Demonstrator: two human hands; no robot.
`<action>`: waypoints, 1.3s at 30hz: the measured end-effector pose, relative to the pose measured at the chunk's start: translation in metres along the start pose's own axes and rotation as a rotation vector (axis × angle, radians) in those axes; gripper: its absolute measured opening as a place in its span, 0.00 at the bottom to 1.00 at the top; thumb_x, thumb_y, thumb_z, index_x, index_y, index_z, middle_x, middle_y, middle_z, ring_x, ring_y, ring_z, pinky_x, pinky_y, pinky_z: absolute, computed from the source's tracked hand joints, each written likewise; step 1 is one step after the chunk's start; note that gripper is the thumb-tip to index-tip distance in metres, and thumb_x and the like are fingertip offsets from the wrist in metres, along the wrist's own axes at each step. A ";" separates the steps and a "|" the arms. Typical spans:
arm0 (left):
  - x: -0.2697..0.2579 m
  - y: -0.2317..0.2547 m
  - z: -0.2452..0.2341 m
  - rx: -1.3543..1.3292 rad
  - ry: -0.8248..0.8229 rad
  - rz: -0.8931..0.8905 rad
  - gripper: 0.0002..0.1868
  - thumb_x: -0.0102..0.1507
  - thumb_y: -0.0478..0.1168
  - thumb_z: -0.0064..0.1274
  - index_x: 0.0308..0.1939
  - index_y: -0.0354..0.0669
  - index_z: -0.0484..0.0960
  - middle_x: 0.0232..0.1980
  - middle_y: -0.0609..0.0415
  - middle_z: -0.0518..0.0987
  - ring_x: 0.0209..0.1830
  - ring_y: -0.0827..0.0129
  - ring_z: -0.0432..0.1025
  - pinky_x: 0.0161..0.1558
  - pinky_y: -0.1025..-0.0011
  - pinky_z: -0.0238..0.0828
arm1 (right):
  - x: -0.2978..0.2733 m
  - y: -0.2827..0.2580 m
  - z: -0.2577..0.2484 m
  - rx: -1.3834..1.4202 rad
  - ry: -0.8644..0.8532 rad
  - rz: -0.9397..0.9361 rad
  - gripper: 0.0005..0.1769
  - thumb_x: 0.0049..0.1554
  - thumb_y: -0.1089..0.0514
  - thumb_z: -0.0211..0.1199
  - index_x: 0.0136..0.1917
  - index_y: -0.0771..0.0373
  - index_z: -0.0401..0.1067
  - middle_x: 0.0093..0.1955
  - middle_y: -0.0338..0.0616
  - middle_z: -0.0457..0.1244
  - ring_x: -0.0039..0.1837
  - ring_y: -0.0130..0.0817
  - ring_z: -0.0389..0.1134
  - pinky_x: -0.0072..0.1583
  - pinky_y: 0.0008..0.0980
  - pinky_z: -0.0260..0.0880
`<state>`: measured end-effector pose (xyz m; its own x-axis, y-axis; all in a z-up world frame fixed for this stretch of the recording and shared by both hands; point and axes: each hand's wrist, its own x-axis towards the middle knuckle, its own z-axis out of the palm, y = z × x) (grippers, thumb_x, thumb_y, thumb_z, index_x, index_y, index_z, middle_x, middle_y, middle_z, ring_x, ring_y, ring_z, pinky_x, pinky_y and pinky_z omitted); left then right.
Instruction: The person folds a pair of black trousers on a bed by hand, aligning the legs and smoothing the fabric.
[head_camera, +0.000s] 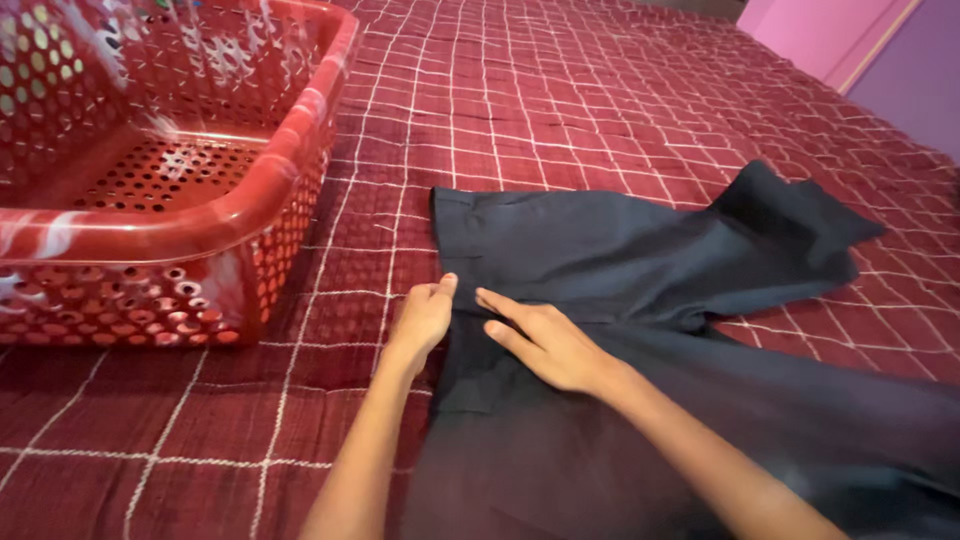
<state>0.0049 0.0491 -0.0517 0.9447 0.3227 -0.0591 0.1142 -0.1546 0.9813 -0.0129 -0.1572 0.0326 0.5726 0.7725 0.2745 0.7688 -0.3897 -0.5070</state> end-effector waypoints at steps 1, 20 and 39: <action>-0.007 0.009 -0.001 -0.004 -0.026 0.018 0.30 0.70 0.58 0.50 0.54 0.29 0.82 0.47 0.38 0.85 0.53 0.53 0.80 0.52 0.62 0.73 | -0.015 -0.002 -0.010 -0.003 -0.048 0.054 0.32 0.67 0.47 0.50 0.78 0.65 0.56 0.75 0.57 0.60 0.75 0.50 0.62 0.73 0.41 0.60; -0.117 0.083 0.083 1.537 0.091 0.171 0.37 0.67 0.67 0.39 0.76 0.58 0.58 0.81 0.33 0.42 0.81 0.36 0.35 0.71 0.32 0.33 | -0.129 0.005 -0.020 -0.618 -0.266 0.424 0.46 0.64 0.27 0.35 0.84 0.54 0.41 0.86 0.45 0.38 0.85 0.45 0.38 0.78 0.62 0.38; -0.169 0.049 0.101 1.140 -0.077 0.132 0.54 0.58 0.84 0.31 0.81 0.67 0.45 0.84 0.43 0.38 0.84 0.46 0.29 0.77 0.47 0.26 | -0.477 0.134 -0.204 -0.784 0.161 0.916 0.27 0.64 0.37 0.48 0.71 0.46 0.69 0.73 0.36 0.64 0.75 0.37 0.66 0.74 0.40 0.64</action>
<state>-0.1185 -0.1074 -0.0121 0.9818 0.1889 -0.0176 0.1874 -0.9506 0.2475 -0.1256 -0.6802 0.0004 0.9797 0.0028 0.2003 -0.0074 -0.9987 0.0501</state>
